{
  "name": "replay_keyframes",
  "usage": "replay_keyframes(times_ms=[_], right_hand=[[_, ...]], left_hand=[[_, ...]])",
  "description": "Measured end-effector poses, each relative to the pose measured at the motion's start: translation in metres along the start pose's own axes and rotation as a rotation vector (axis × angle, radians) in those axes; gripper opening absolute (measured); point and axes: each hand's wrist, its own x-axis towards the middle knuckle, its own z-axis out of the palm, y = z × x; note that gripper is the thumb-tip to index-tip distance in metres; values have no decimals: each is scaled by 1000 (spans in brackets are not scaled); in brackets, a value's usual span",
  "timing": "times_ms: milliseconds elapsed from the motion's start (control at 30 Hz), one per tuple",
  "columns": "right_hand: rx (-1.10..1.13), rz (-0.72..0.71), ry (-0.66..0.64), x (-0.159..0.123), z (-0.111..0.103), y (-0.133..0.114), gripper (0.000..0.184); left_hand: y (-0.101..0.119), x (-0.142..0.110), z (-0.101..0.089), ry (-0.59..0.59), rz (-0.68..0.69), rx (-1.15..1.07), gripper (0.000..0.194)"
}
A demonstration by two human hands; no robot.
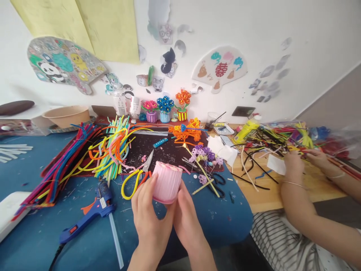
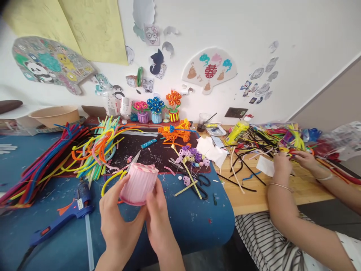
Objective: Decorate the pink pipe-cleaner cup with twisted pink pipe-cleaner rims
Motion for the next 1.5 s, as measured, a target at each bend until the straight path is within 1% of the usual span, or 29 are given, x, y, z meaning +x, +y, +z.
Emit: replay_keyframes(times_ms=[67, 133, 200, 267, 400, 467, 567, 700, 833, 1033, 1200, 1367, 1500], right_hand=[[-49, -1, -4, -2, 1, -3, 54], [-100, -8, 38, -1, -2, -5, 51], [-181, -61, 80, 0, -5, -6, 48], [-291, -136, 128, 2, -9, -6, 47], [-533, -251, 276, 2, -16, -6, 50], [-649, -304, 325, 1, -20, -6, 55], [-772, -350, 338, 0, -23, -5, 61], [-821, -391, 361, -2, -23, -7, 63], [-840, -410, 369, -4, -20, -9, 62], [-913, -449, 381, -4, -19, -10, 63], [-988, -501, 391, -3, -21, -10, 64], [-1034, -533, 398, -2, -21, -8, 64], [-1032, -529, 396, -2, -21, -7, 63]], left_hand=[[-4, 0, -1, -6, 154, 24, 75], [-8, 2, -4, -58, 232, 3, 73], [-10, 6, -9, -116, 247, -4, 67], [-9, 12, -17, -157, 265, 38, 63], [-2, 26, -32, -242, 366, 124, 61], [2, 33, -36, -304, 377, 132, 63], [6, 38, -34, -357, 363, 162, 64], [5, 37, -29, -360, 363, 169, 59], [3, 35, -28, -346, 377, 175, 54], [2, 35, -26, -331, 404, 207, 58], [2, 33, -24, -309, 400, 192, 49], [1, 32, -24, -308, 423, 191, 50], [3, 32, -22, -306, 432, 204, 50]])
